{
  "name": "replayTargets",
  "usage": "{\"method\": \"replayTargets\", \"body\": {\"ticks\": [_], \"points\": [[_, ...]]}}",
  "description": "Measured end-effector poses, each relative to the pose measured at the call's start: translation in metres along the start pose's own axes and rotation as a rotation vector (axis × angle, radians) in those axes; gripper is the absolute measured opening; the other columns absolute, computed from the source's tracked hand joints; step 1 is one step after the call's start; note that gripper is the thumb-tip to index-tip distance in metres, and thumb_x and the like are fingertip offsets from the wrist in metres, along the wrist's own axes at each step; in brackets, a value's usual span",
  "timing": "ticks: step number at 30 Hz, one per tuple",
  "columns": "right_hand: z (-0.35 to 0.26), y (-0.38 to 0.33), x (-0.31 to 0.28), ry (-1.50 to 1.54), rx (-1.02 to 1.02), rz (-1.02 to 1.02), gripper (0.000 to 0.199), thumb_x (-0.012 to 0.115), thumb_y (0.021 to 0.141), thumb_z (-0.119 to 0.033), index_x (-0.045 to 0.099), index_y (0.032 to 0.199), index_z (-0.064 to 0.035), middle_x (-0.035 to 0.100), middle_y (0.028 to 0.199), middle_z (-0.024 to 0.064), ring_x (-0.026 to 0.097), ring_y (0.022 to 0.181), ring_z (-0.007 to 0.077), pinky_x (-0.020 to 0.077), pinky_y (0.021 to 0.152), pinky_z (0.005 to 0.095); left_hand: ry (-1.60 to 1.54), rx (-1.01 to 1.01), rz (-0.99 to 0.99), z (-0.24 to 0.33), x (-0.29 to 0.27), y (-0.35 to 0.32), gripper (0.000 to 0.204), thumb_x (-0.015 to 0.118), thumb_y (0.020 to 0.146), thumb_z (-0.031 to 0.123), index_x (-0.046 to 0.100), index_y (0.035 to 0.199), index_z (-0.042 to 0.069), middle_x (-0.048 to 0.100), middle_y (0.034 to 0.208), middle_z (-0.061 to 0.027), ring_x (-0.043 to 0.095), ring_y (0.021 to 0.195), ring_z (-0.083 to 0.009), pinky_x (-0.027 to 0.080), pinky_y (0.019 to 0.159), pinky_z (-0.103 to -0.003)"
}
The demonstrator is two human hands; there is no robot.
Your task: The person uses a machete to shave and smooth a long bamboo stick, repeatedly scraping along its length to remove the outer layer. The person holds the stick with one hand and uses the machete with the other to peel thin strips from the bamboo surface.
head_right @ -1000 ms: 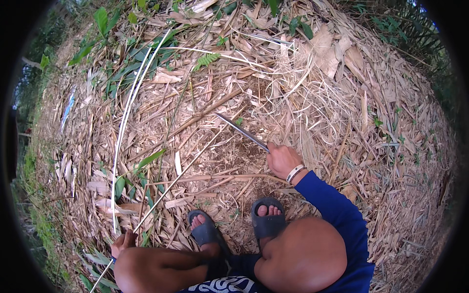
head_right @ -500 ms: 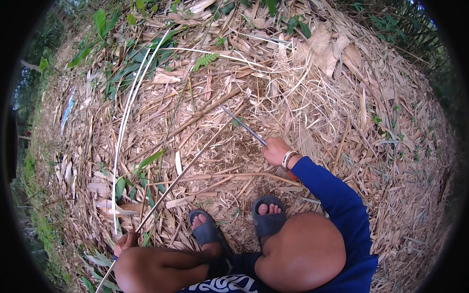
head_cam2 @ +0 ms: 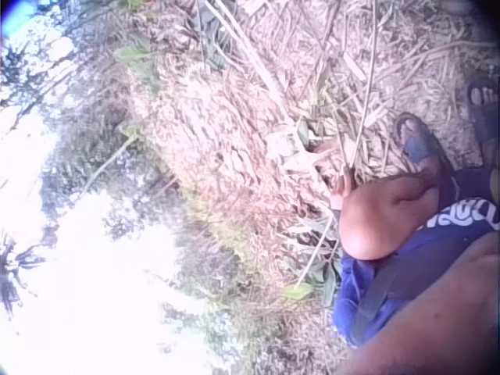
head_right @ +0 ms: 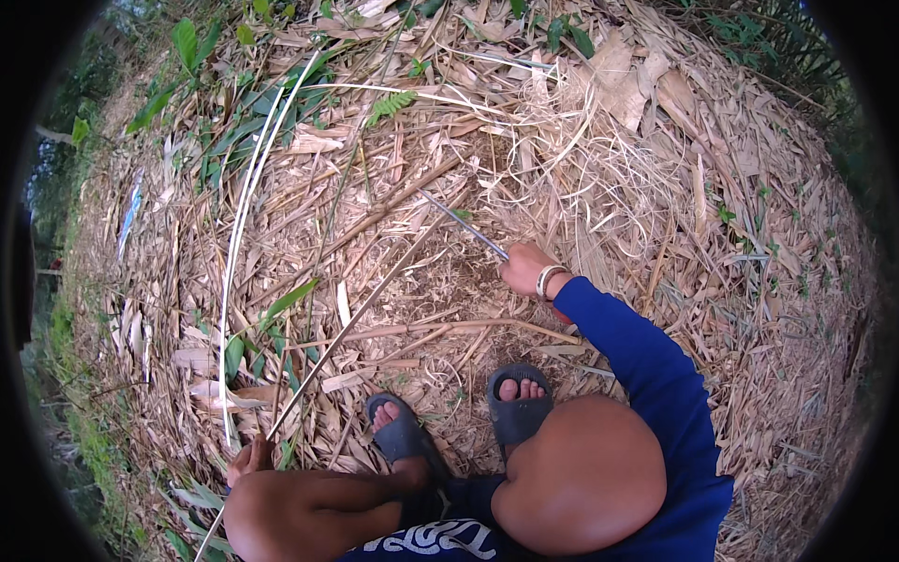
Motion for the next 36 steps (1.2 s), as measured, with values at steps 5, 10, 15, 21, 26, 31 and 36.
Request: {"method": "replayTargets", "body": {"ticks": [5, 10, 15, 21, 26, 31, 36], "points": [[-0.046, -0.037, -0.023, -0.11, -0.245, 0.239, 0.027, 0.055, 0.087, -0.017, 0.063, 0.074, 0.0056, 0.062, 0.063, 0.0233, 0.065, 0.062, 0.039, 0.0521, 0.064, 0.0461, 0.043, -0.086, -0.117, 0.002, -0.008, 0.011, 0.019, 0.072, 0.083, 0.01, 0.062, 0.097, 0.004, 0.049, 0.061, -0.0088, 0.055, 0.053, -0.0281, 0.043, 0.046, -0.041], [-0.114, -0.108, -0.04, 0.123, -0.798, 0.589, 0.026, 0.055, 0.086, -0.017, 0.065, 0.077, 0.0051, 0.063, 0.068, 0.0255, 0.064, 0.064, 0.0412, 0.0526, 0.066, 0.0473, 0.056, -0.048, -0.05, -0.006, -0.001, 0.004, 0.02, 0.072, 0.083, 0.01, 0.062, 0.099, 0.005, 0.049, 0.06, -0.0083, 0.055, 0.053, -0.0278, 0.043, 0.046, -0.04], [0.0, 0.0, -0.01, -0.351, -0.267, 0.284, 0.026, 0.053, 0.086, -0.014, 0.064, 0.077, 0.0078, 0.061, 0.065, 0.0229, 0.063, 0.059, 0.0375, 0.054, 0.062, 0.0451, 0.037, -0.03, -0.174, 0.003, -0.001, 0.014, 0.019, 0.07, 0.083, 0.009, 0.062, 0.1, 0.005, 0.05, 0.062, -0.0087, 0.056, 0.054, -0.0282, 0.044, 0.046, -0.04], [-0.004, 0.004, 0.006, 0.663, 0.05, -0.29, 0.025, 0.048, 0.087, -0.01, 0.062, 0.077, 0.0085, 0.052, 0.056, 0.0073, 0.051, 0.042, 0.0154, 0.0427, 0.037, 0.0335, -0.042, -0.222, -0.224, 0.004, -0.014, 0.025, 0.013, 0.067, 0.085, 0.009, 0.059, 0.094, 0.006, 0.054, 0.065, -0.0117, 0.059, 0.057, -0.0344, 0.043, 0.049, -0.046], [-0.037, -0.03, -0.013, 0.794, -0.006, -0.318, 0.021, 0.048, 0.09, -0.007, 0.061, 0.083, 0.0077, 0.051, 0.053, 0.0051, 0.049, 0.042, 0.0137, 0.0427, 0.037, 0.0315, -0.102, -0.208, -0.134, -0.008, 0.002, 0.017, 0.015, 0.072, 0.081, 0.009, 0.065, 0.094, 0.011, 0.054, 0.059, -0.0088, 0.056, 0.048, -0.0316, 0.044, 0.044, -0.043], [-0.12, -0.087, -0.062, 0.475, -0.572, 0.371, 0.02, 0.048, 0.091, -0.008, 0.064, 0.084, 0.0034, 0.054, 0.054, 0.0044, 0.05, 0.044, 0.0121, 0.0408, 0.044, 0.0303, -0.083, -0.212, -0.196, -0.019, 0.009, 0.004, 0.02, 0.072, 0.083, 0.011, 0.065, 0.101, 0.01, 0.056, 0.063, -0.009, 0.058, 0.051, -0.0321, 0.045, 0.045, -0.043], [-0.115, -0.094, -0.075, 0.474, -0.835, 0.655, 0.02, 0.05, 0.088, -0.01, 0.065, 0.086, 0.0029, 0.057, 0.059, 0.0087, 0.053, 0.048, 0.0158, 0.0425, 0.049, 0.0327, -0.054, -0.172, -0.154, -0.009, -0.003, 0.013, 0.019, 0.069, 0.084, 0.011, 0.064, 0.102, 0.009, 0.057, 0.066, -0.0112, 0.06, 0.055, -0.0338, 0.044, 0.047, -0.045]]}}
Point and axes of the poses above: each hand's wrist, its own y-axis towards the middle knuckle, its own x-axis out of the palm, z = x × y, the point moved 5 cm from there along y, towards the middle knuckle
